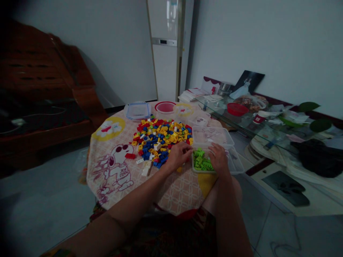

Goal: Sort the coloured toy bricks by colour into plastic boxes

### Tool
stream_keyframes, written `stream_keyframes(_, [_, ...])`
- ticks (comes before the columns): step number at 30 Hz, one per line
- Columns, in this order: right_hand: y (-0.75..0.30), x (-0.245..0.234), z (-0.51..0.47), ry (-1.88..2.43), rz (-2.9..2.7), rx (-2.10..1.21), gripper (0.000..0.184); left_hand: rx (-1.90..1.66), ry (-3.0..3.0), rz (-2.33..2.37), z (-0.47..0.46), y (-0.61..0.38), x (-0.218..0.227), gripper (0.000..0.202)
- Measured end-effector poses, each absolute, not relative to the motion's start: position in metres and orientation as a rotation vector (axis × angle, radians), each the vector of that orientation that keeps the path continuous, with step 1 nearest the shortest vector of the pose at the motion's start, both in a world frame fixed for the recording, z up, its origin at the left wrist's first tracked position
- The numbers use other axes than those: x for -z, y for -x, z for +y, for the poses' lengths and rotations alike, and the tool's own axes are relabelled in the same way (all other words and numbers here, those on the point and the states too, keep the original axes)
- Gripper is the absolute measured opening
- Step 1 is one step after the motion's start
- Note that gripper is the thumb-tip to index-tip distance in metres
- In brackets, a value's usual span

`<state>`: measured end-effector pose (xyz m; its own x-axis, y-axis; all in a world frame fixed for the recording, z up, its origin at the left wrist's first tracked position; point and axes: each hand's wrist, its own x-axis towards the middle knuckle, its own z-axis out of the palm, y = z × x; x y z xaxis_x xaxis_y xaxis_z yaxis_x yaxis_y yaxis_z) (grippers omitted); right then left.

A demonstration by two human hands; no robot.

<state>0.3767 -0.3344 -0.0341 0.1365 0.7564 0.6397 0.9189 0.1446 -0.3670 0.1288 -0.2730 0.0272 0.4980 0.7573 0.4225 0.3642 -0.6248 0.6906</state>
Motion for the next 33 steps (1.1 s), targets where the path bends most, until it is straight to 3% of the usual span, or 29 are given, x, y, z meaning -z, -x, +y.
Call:
stream_keyframes(5, [-0.375, 0.033, -0.336, 1.628, -1.653, 0.283, 0.03, -1.008, -2.314, 0.842, -0.27, -0.129, -0.024, 0.016])
stream_keyframes(12, [-0.375, 0.034, -0.336, 1.625, -1.647, 0.283, 0.03, -0.858, -2.302, 1.476, -0.213, -0.078, -0.025, 0.026])
stream_keyframes(20, [-0.376, 0.032, -0.336, 1.634, -1.677, 0.297, 0.03, -0.606, -2.258, 1.861, -0.195, -0.037, -0.019, 0.026])
stream_keyframes(26, [-0.379, 0.033, -0.335, 1.619, -1.688, 0.283, 0.03, -0.776, -2.268, 1.758, -0.19, -0.039, -0.022, 0.026])
stream_keyframes(33, [-0.375, 0.031, -0.336, 1.622, -1.654, 0.287, 0.031, -0.658, -2.363, 1.711, -0.191, -0.065, -0.024, 0.034])
